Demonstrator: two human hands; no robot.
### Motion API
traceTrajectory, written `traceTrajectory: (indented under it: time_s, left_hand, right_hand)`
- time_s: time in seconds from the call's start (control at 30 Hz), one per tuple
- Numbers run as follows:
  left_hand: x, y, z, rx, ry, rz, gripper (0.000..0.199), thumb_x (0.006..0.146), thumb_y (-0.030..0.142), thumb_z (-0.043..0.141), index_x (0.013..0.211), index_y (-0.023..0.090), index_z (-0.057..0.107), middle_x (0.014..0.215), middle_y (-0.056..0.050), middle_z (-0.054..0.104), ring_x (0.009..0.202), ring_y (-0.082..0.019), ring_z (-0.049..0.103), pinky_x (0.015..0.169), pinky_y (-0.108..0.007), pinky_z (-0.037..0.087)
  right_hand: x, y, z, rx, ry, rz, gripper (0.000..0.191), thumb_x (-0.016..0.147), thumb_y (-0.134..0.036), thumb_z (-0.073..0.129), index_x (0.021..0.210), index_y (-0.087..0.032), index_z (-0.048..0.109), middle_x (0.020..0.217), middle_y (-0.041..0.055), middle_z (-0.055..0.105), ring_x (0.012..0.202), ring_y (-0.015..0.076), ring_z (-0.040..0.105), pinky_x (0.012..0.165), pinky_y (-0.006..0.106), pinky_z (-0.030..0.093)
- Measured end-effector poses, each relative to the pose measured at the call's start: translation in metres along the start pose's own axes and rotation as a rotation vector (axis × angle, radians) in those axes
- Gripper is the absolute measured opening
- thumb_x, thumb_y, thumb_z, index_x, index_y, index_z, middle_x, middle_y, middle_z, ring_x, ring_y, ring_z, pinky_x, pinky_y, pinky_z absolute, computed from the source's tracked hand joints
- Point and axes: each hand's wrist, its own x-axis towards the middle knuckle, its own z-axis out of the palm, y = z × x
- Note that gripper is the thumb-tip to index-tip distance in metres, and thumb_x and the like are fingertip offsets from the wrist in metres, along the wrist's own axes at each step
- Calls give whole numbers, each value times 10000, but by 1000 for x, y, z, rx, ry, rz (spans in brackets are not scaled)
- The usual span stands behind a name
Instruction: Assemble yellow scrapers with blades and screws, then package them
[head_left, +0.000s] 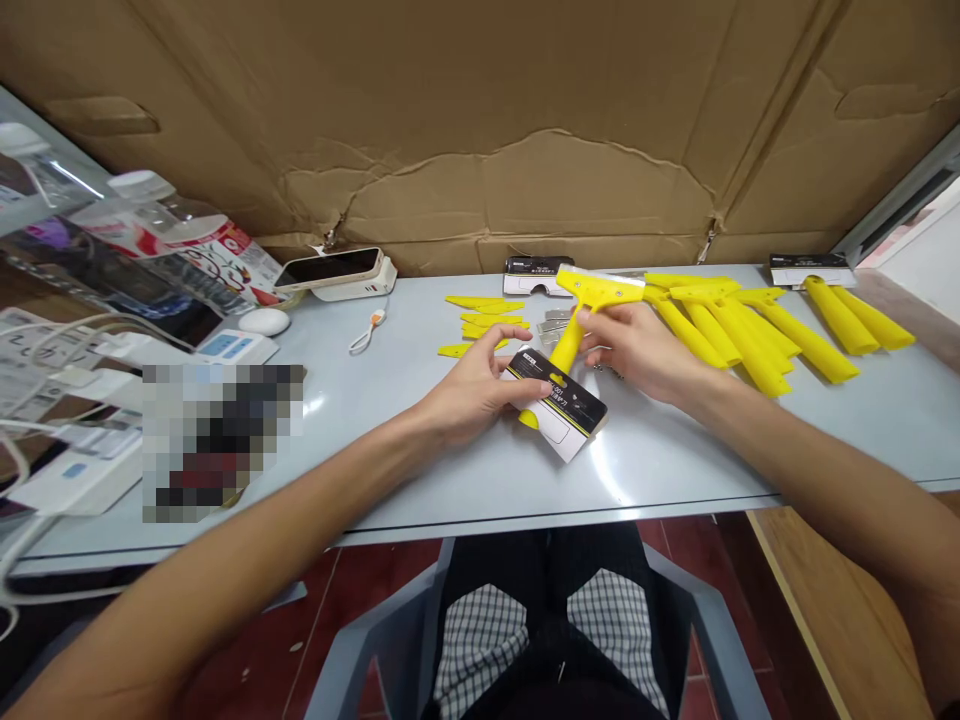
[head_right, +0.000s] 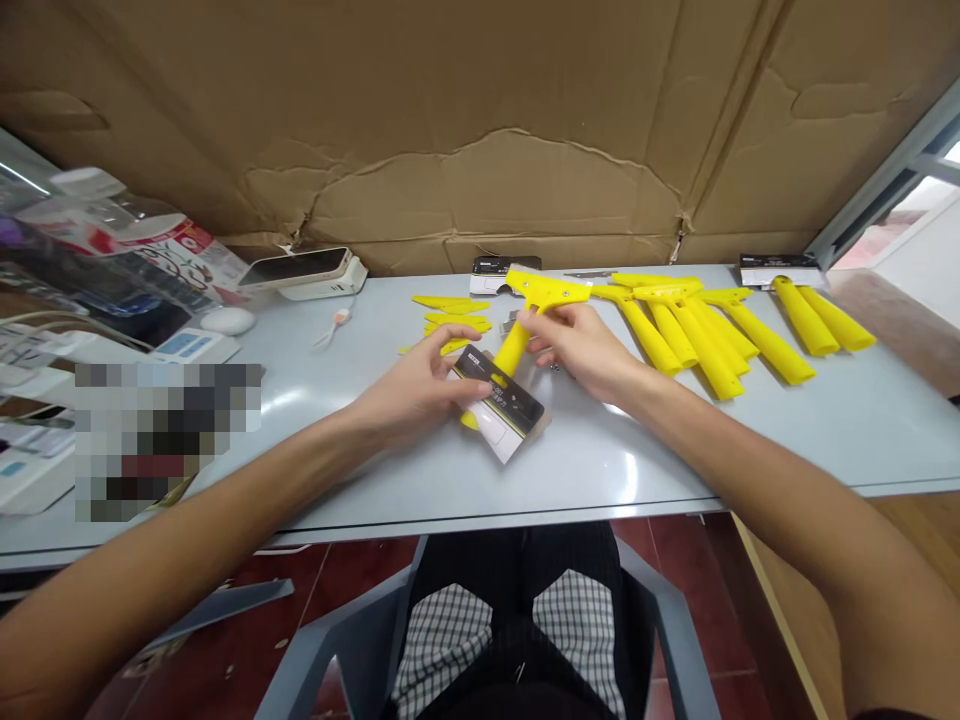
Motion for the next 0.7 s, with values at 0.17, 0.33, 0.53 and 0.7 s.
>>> traceTrajectory:
  time_s: [0.17,0.33,0.53,0.7]
  left_hand:
    - [-2,0,5,-108,10,-68,756,659,141,1008,1319,254,658,984,-60,750,805,-238,773,757,-406,608]
    - [-2,-6,10,-147,12,-38,686,656,152,1018,1261,249,707,1054,-85,763,844,-235,760,776,-405,598]
    - [-3,-1,11,-148,132,85,619,708,172,994,1236,237,677,1116,-76,756,928,-230,760,843,-399,599]
    - [-4,0,12,-121,194,162,571,728,167,986,1187,229,653,1078,-43,749,925,-202,752,894,-391,588]
  right_hand:
    - [5,-19,-9,155,237,-14,112,981,-206,738,888,-210,676,916,67,716,731,142,622,621,272,528]
    - [6,-22,-14,53,215,-34,108,957,-212,762,867,-201,703,906,81,712,724,140,622,658,287,546]
    - [8,-25,-17,46,272,-112,160,974,-186,715,818,-210,697,835,58,687,687,127,602,641,283,528]
    - [8,-25,-18,72,257,-97,167,964,-151,725,801,-184,716,830,77,710,675,120,618,608,266,510]
